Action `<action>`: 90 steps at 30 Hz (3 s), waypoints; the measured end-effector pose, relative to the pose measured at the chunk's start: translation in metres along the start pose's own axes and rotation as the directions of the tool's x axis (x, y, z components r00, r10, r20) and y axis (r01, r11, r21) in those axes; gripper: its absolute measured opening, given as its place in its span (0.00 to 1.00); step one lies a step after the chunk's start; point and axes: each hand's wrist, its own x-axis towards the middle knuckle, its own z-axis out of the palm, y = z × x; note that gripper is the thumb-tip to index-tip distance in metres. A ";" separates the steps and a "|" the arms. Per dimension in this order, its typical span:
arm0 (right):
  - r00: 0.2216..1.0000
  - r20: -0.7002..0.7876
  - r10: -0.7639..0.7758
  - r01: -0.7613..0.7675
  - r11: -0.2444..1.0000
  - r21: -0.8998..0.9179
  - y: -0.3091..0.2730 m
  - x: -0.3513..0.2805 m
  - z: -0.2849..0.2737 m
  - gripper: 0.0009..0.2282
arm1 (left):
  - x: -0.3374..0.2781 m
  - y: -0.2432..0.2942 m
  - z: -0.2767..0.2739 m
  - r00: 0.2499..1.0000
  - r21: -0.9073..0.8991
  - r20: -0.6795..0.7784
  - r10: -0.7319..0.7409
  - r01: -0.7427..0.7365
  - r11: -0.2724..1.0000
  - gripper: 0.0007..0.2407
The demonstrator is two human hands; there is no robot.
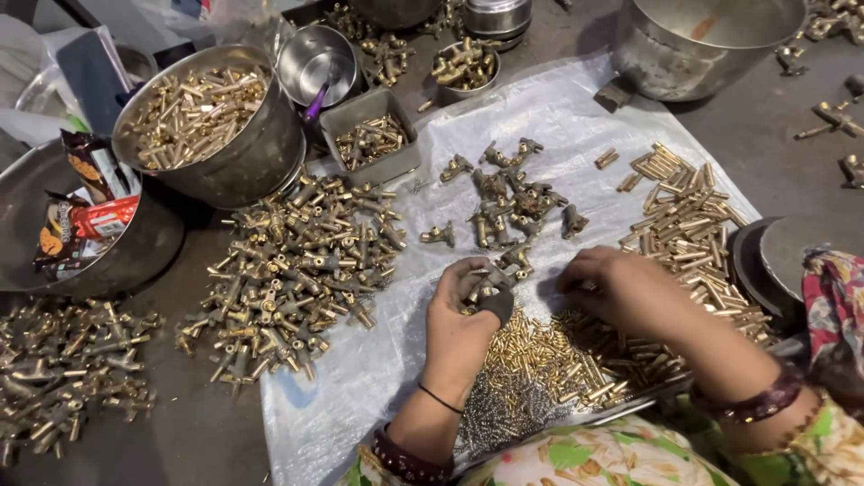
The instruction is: Assembling small brass faucet components by hand at a workstation.
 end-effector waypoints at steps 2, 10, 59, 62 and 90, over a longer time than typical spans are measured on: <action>0.994 -0.066 -0.085 0.087 0.996 0.027 -0.011 0.004 0.013 0.09 | 0.002 -0.004 -0.003 1.000 -0.012 -0.003 0.008 -0.008 1.000 0.19; 0.979 -0.168 -0.117 0.091 0.984 -0.152 -0.043 0.014 0.043 0.07 | 0.000 0.014 -0.005 0.978 -0.146 0.052 -0.200 0.206 0.968 0.14; 0.848 -0.136 0.513 -0.446 0.828 0.340 0.000 -0.001 -0.014 0.12 | -0.008 -0.014 0.000 0.960 0.183 0.247 -0.134 0.089 0.979 0.11; 0.979 -0.022 0.205 -0.096 0.548 0.831 -0.019 -0.010 -0.005 0.18 | -0.007 -0.014 0.003 0.930 0.168 0.301 -0.213 0.168 0.971 0.12; 0.994 -0.104 -0.026 0.100 0.585 0.805 -0.025 -0.007 0.011 0.11 | -0.005 -0.020 -0.008 0.831 -0.064 0.482 -0.278 0.350 0.935 0.13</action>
